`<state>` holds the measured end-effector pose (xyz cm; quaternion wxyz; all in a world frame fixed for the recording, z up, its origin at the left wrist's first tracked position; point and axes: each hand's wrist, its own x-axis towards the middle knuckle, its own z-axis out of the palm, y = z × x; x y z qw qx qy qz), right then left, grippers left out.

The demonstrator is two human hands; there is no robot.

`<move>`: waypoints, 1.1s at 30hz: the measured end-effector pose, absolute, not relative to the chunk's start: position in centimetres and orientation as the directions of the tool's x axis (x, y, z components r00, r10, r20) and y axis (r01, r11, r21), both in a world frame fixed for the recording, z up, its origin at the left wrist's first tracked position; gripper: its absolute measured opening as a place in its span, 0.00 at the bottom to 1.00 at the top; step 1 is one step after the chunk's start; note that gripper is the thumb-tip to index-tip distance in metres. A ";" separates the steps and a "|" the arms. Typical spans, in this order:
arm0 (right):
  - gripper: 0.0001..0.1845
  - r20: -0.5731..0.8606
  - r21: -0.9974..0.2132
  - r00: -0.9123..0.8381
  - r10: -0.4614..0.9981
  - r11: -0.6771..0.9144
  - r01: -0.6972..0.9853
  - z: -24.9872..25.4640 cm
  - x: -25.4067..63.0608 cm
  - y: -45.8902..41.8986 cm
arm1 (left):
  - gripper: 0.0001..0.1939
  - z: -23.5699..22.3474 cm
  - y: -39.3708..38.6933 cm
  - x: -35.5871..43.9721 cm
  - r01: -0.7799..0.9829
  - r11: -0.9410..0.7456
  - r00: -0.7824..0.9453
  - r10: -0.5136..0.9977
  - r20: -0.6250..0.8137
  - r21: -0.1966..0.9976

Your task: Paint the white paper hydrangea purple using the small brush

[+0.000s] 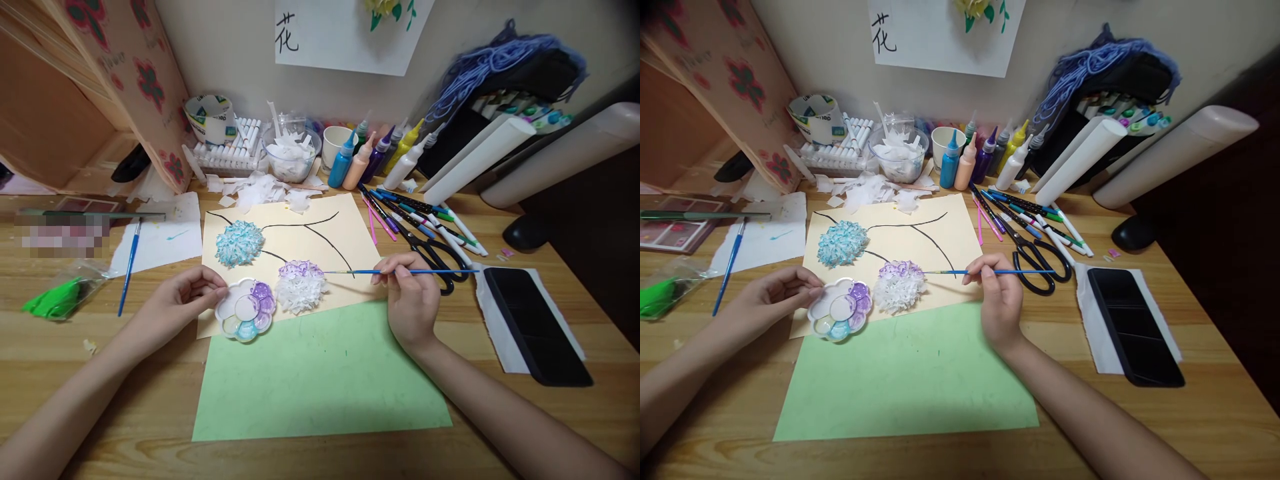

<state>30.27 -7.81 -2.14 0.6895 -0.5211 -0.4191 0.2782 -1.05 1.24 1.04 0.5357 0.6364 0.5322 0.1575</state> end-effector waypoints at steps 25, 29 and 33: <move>0.09 0.311 -0.950 0.462 0.830 0.286 0.125 -2.2 30.1 -8.0 | 0.14 0.7 1.4 -1.2 0.499 0.132 0.388 0.849 -0.357 0.857; 0.09 0.320 -0.947 0.427 0.845 0.279 0.157 -2.2 30.1 -8.0 | 0.14 0.9 1.4 -1.0 0.503 0.128 0.388 0.850 -0.356 0.855; 0.09 0.349 -0.937 0.420 0.838 0.309 0.162 -2.2 30.0 -8.1 | 0.15 0.9 1.4 -0.9 0.501 0.129 0.388 0.850 -0.355 0.856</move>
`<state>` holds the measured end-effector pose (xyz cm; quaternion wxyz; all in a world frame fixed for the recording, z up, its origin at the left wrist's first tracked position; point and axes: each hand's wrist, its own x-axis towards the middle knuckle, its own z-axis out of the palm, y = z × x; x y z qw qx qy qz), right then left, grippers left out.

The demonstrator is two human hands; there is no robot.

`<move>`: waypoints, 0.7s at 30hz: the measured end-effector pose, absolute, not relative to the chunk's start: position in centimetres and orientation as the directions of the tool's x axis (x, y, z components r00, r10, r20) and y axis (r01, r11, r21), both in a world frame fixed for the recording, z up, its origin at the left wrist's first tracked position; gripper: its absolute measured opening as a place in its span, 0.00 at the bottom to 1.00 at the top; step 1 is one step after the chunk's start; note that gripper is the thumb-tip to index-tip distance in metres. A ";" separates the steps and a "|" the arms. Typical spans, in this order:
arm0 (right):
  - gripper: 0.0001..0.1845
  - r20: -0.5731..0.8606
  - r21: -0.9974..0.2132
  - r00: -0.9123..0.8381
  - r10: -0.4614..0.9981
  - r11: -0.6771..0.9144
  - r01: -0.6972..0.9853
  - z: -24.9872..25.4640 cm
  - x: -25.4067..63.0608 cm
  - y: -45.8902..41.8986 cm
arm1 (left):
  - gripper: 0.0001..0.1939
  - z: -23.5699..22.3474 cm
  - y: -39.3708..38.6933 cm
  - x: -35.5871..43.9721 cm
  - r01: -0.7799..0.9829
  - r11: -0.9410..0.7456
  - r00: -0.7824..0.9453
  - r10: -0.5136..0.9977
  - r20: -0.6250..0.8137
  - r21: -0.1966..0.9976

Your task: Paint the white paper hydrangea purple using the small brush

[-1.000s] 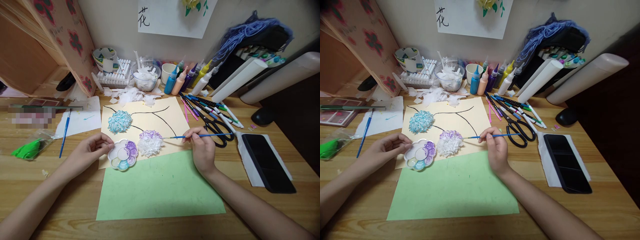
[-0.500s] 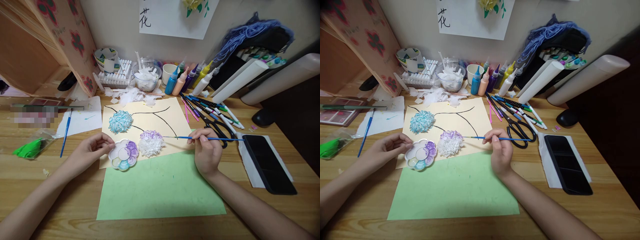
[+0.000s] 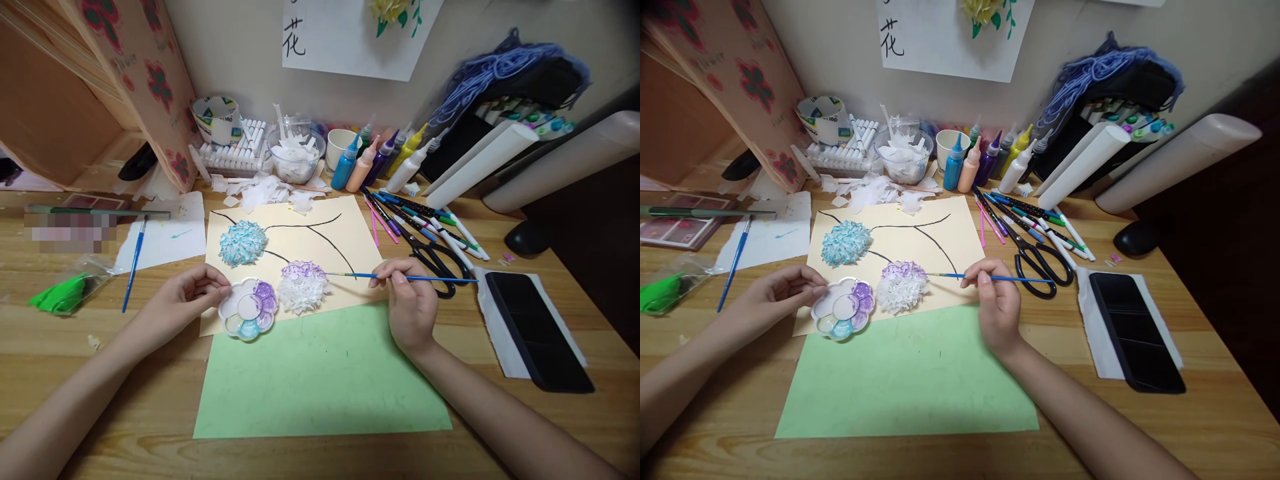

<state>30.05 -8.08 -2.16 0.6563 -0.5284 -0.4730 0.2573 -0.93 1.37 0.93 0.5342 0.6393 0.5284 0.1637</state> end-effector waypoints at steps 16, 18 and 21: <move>0.10 0.544 -0.833 0.318 0.776 0.457 0.312 -1.8 29.7 -8.9 | 0.15 1.0 1.3 -0.8 0.495 0.128 0.390 0.851 -0.352 0.859; 0.11 0.580 -0.751 0.062 0.812 0.503 0.427 -1.4 29.3 -9.4 | 0.15 1.0 1.2 -0.8 0.491 0.130 0.393 0.850 -0.352 0.861; 0.15 0.539 -0.601 -0.290 0.791 0.603 0.525 -0.9 28.7 -10.1 | 0.16 1.1 1.1 -0.7 0.486 0.126 0.400 0.848 -0.348 0.865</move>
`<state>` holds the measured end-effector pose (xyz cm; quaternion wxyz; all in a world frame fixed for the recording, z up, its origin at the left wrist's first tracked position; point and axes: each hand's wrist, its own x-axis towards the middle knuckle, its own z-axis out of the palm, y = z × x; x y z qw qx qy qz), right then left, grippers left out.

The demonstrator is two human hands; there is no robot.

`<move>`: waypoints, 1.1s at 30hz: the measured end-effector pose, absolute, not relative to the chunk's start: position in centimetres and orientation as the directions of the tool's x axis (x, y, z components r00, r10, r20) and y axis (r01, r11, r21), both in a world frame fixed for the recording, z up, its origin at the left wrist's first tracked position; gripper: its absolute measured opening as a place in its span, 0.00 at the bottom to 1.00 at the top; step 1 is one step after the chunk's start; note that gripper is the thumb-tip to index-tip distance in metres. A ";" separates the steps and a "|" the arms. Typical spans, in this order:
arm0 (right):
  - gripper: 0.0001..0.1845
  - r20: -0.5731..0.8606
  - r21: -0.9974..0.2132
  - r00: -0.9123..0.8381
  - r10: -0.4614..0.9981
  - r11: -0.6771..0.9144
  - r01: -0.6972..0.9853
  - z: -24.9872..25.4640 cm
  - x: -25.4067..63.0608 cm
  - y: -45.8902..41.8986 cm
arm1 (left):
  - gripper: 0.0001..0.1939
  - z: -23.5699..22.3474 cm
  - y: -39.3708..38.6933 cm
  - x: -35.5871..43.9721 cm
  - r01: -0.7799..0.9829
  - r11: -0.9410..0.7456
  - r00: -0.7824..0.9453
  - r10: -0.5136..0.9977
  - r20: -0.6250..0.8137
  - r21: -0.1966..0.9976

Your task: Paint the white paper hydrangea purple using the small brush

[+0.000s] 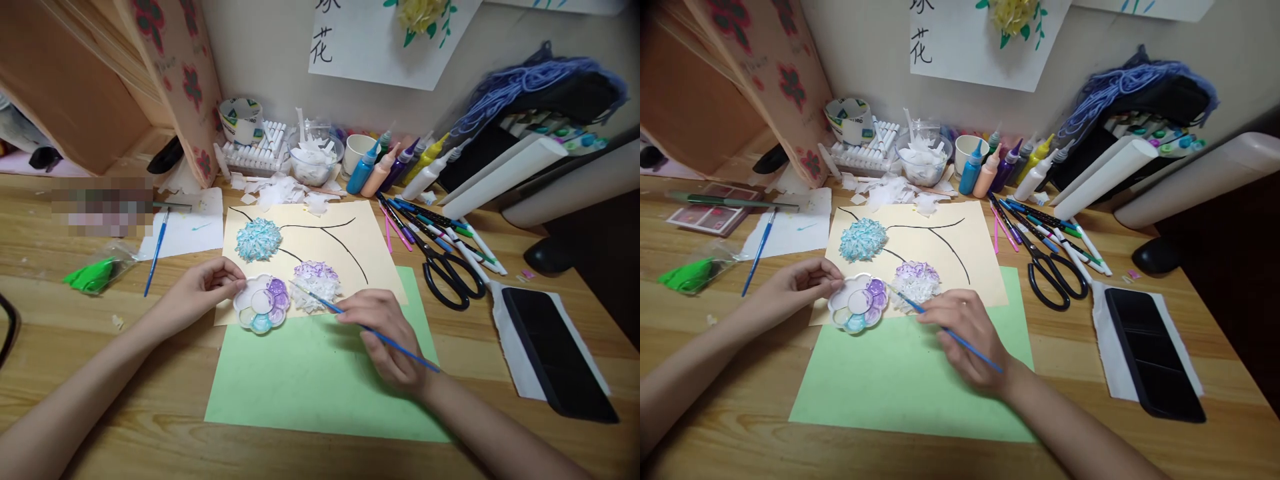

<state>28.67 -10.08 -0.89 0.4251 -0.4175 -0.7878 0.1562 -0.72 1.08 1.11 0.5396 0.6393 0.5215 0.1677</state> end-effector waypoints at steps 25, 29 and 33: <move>0.11 0.565 -0.821 0.297 0.770 0.488 0.296 -1.3 28.9 -9.7 | 0.16 1.1 1.1 -0.8 0.486 0.127 0.395 0.851 -0.347 0.865; 0.06 0.272 -0.943 0.540 0.797 0.332 -0.015 -1.5 30.4 -8.1 | 0.13 1.0 1.2 -1.0 0.499 0.142 0.384 0.849 -0.365 0.855; 0.04 0.095 -0.963 0.501 0.861 0.206 -0.172 -1.9 31.2 -7.3 | 0.12 1.3 1.2 -0.8 0.524 0.158 0.354 0.854 -0.382 0.837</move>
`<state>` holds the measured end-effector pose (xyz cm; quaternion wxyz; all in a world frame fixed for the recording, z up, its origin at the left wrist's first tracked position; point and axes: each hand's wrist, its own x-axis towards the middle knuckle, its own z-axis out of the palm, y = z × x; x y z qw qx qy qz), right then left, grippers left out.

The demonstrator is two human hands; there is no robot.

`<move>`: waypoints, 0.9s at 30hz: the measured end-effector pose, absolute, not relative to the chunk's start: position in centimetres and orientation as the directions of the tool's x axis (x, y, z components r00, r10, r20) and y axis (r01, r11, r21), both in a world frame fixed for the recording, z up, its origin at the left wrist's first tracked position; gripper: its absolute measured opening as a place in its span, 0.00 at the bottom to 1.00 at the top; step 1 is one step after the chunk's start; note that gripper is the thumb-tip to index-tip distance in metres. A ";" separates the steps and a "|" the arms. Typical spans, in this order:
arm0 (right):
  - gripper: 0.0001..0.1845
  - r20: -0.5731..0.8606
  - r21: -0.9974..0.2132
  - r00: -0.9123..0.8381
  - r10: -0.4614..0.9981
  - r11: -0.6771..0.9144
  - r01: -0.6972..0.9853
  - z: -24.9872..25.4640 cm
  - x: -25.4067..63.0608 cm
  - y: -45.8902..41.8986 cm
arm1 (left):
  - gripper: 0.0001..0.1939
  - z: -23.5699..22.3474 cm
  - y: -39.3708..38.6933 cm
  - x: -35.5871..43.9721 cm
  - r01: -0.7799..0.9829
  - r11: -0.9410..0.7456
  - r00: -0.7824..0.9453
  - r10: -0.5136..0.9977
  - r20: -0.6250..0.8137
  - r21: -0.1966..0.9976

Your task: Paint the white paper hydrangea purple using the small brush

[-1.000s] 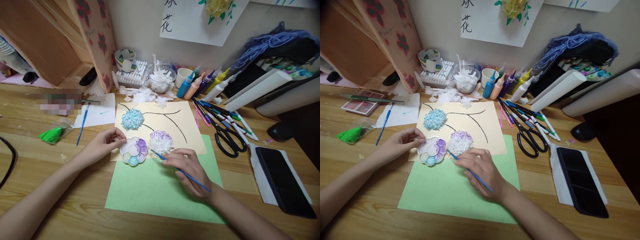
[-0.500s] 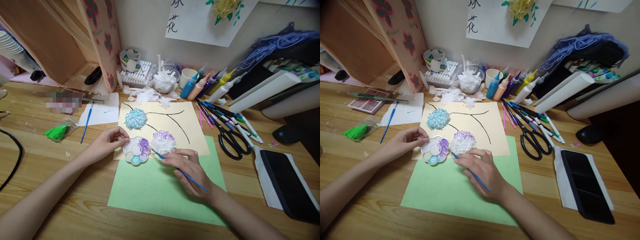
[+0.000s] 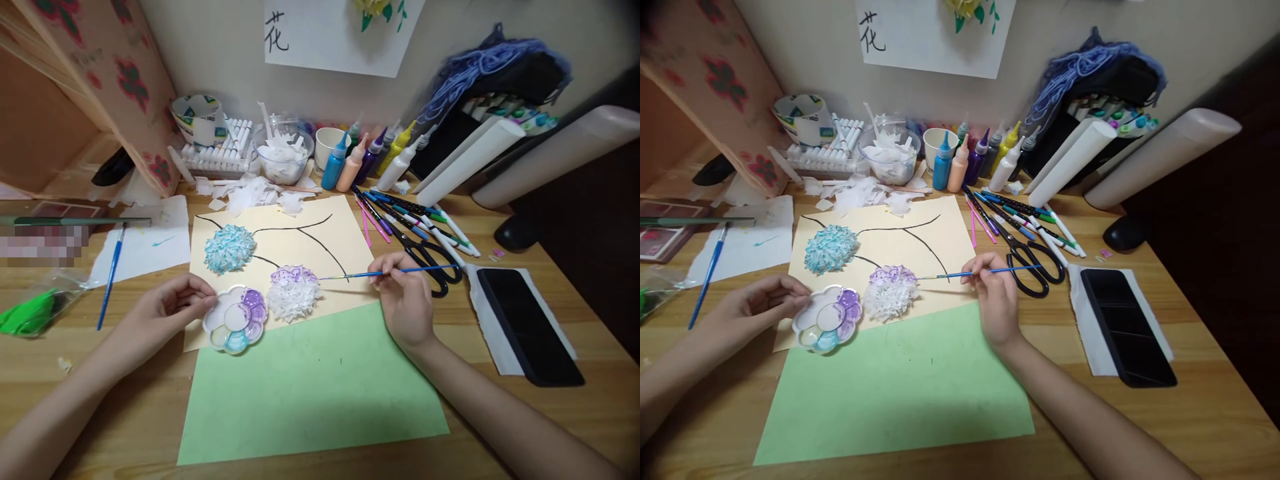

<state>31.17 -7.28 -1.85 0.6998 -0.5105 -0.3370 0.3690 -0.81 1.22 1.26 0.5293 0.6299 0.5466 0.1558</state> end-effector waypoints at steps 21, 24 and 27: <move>0.06 0.113 -0.977 0.358 0.927 0.169 -0.130 -2.2 31.0 -7.9 | 0.15 0.6 1.4 -1.1 0.536 0.161 0.344 0.854 -0.389 0.828; 0.06 0.132 -0.978 0.348 0.928 0.180 -0.109 -2.2 30.9 -7.9 | 0.14 0.6 1.5 -1.2 0.533 0.153 0.352 0.854 -0.383 0.832; 0.06 0.199 -0.968 0.366 0.909 0.241 -0.072 -2.2 30.7 -8.0 | 0.13 0.5 1.4 -1.3 0.536 0.143 0.353 0.857 -0.375 0.832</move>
